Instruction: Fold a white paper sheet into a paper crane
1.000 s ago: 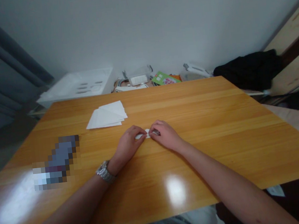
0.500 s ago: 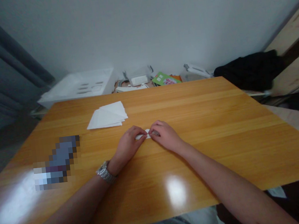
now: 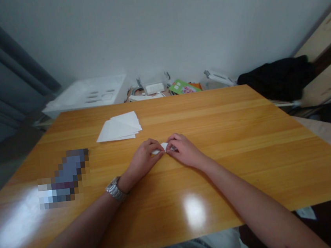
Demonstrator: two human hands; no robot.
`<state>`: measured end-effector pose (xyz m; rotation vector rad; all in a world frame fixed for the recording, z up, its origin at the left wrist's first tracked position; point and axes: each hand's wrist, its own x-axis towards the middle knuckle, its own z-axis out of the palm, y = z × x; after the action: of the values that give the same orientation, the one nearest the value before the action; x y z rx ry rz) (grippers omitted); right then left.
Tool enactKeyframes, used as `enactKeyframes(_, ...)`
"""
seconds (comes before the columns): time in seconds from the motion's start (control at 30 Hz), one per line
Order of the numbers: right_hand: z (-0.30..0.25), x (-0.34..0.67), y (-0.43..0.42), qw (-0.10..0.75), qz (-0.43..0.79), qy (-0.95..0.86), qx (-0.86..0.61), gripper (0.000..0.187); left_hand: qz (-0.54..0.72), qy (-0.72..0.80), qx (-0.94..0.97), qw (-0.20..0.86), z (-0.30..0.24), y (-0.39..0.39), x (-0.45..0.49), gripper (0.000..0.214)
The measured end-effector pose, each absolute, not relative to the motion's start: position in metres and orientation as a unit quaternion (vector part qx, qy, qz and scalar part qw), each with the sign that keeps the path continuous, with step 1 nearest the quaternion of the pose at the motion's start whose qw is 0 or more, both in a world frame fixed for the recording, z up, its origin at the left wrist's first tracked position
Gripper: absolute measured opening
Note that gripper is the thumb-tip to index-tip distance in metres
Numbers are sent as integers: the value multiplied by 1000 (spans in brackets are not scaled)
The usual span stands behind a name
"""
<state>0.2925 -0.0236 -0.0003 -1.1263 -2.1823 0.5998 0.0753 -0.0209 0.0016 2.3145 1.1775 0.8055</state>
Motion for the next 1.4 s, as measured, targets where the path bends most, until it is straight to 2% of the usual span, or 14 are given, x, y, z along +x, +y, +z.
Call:
enactKeyframes(0.27, 2, 288, -24, 314, 212, -811, -445, 8, 309, 445, 810, 225, 1, -21, 78, 5)
enactKeyframes(0.5, 4, 294, -25, 288, 160, -858, -394, 11, 294, 436, 831, 182, -1, -22, 76, 8)
enactKeyframes(0.77, 12, 304, -31, 204, 60, -898, -384, 22, 204, 390, 894, 83, 8, -31, 65, 26)
enactKeyframes(0.9, 14, 306, -35, 180, 54, -899, -396, 26, 157, 377, 910, 75, 11, -35, 57, 37)
enactKeyframes(1.07, 15, 304, -42, 158, 58, -904, -392, 35, 137, 365, 920, 35, 18, -40, 50, 34)
enactKeyframes(1.4, 24, 293, -56, 159, 49, -894, -417, 35, 83, 358, 930, 1, 29, -49, 49, 41)
